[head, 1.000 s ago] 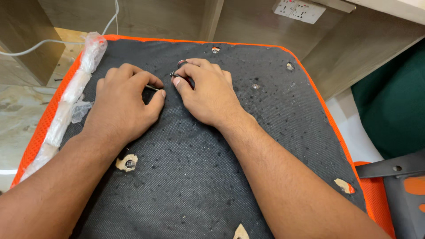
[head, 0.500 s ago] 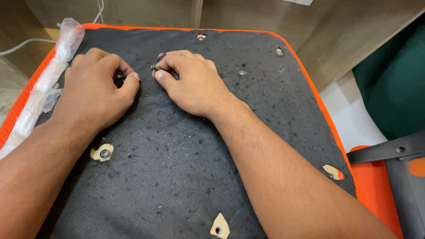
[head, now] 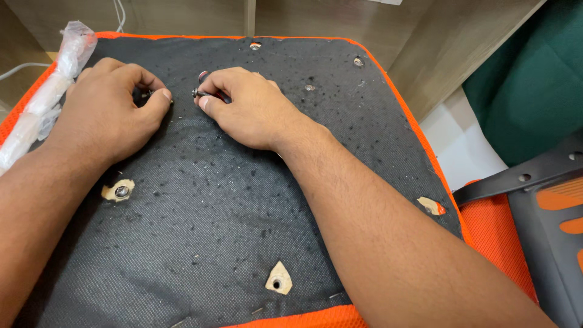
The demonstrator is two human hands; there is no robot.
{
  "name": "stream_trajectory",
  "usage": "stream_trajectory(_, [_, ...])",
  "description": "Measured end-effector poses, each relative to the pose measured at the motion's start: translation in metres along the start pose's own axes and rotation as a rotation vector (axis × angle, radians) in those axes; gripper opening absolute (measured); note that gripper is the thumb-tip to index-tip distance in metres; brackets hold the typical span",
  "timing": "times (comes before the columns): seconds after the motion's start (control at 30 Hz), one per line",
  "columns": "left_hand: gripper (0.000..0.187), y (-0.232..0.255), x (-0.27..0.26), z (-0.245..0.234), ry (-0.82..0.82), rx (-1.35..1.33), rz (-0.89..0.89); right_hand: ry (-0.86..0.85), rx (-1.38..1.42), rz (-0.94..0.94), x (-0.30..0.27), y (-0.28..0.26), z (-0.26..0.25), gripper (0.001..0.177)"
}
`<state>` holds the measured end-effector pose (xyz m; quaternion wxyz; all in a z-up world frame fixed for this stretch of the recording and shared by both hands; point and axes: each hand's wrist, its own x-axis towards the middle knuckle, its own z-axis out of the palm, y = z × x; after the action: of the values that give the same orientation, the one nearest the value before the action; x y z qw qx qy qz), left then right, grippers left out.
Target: The person uses a screwdriver to tighten screws into the underside of an orange and black chair seat. They repeatedly insert screws and turn the screwdriver to secure them in place.
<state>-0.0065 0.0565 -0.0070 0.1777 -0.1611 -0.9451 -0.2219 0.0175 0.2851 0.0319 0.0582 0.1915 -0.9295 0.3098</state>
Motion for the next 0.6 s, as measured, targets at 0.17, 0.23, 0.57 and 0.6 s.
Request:
stream_trajectory(0.17, [0.031,-0.002,-0.004,-0.001,0.035,0.029,0.046,0.032,0.01,-0.026,-0.004,-0.005,-0.002,0.025])
stream_trajectory(0.23, [0.031,0.0,-0.005,0.0,0.064,0.075,0.1,0.052,0.006,0.02,-0.005,-0.008,-0.002,0.026])
stream_trajectory(0.57, [0.026,0.011,-0.008,-0.015,-0.009,-0.045,-0.055,0.312,-0.401,0.191,0.002,-0.003,-0.003,0.022])
stream_trajectory(0.6, [0.026,0.011,-0.008,-0.017,-0.005,-0.064,-0.068,0.356,-0.423,0.145,0.004,-0.004,0.0,0.022])
